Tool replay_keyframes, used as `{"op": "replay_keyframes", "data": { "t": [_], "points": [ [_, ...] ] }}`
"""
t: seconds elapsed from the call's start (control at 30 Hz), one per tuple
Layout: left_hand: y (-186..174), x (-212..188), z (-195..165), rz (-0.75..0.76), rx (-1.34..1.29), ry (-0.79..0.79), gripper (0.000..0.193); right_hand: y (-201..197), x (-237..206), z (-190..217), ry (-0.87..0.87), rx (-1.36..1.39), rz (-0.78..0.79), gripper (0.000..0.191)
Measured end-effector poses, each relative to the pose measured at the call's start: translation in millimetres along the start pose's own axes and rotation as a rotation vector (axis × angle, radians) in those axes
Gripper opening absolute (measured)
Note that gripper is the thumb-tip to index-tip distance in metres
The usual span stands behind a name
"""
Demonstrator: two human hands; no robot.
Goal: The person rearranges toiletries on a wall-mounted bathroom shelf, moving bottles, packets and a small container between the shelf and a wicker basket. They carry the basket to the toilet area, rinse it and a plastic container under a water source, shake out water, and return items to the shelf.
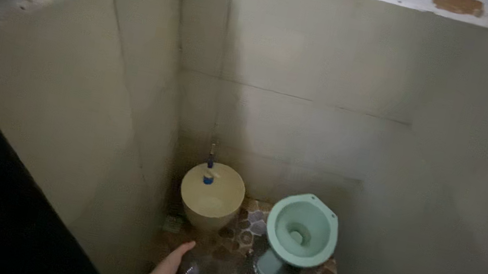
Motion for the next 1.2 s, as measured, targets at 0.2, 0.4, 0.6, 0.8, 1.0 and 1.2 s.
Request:
{"op": "replay_keyframes", "data": {
  "t": [0.2, 0.4, 0.6, 0.8, 1.0, 1.2],
  "points": [
    [10, 3, -34, -0.104, -0.185, 0.057, 0.071, -67, 58, 110, -0.244, -0.020, -0.048, 0.062],
    [28, 3, -58, -0.054, -0.108, 0.083, 0.077, -139, 38, 195, -0.460, 0.554, -0.285, 0.063],
    [82, 15, -57, 0.185, -0.140, 0.187, 0.066, -78, -11, 200, -0.313, 0.930, 0.436, 0.071],
    [152, 3, -34, 0.247, -0.064, 0.281, 0.070, -80, -31, 147, -0.409, 1.213, 0.585, 0.052],
    [198, -26, -18, 0.068, 0.355, 0.497, 0.057, -89, -54, 68, -0.332, 1.288, 0.331, 0.055],
    [240, -57, -4, 0.432, 0.064, 0.568, 0.067, -104, -103, -14, -0.393, 1.433, 0.219, 0.086]
  ]
}}
Point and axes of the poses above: each hand's wrist, its own x-axis towards the middle knuckle, its own y-axis out of the palm, z = x × y, the point moved 7 cm from there along x, towards the middle knuckle
